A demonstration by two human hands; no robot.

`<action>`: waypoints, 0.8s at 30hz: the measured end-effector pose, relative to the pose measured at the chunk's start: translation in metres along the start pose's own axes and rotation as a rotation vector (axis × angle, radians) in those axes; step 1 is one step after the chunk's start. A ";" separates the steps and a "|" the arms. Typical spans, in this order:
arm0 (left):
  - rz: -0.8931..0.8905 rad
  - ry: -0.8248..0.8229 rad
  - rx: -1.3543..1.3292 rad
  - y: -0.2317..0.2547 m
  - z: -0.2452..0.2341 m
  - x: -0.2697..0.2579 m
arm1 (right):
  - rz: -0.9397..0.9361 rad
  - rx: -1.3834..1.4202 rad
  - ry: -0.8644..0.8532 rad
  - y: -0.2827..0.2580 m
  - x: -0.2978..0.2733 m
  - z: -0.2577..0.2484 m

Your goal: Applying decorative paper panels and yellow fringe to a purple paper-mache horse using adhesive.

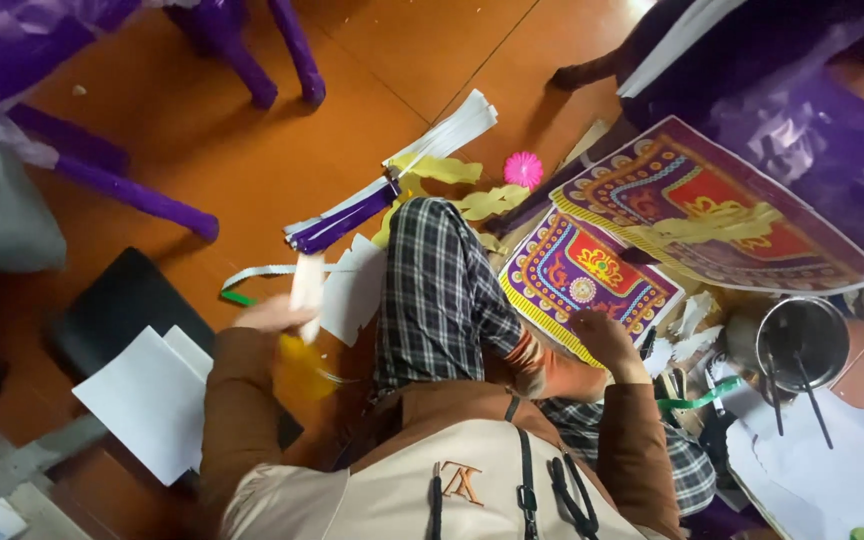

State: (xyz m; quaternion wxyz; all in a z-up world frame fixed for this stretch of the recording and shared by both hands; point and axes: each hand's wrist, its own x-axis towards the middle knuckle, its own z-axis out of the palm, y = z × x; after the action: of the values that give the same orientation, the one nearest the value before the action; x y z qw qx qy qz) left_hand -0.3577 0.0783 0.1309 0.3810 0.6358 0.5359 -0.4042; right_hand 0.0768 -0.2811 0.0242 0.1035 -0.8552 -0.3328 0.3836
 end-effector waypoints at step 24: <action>1.232 0.144 -0.730 0.327 0.074 -0.046 | -0.568 0.461 0.855 -0.163 -0.093 -0.098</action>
State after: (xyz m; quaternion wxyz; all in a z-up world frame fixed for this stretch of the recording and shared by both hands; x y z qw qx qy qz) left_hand -0.0467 -0.0514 0.1613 0.6918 0.6798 0.2045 0.1323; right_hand 0.0232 -0.2103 0.2159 0.5127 -0.7665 -0.3862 0.0226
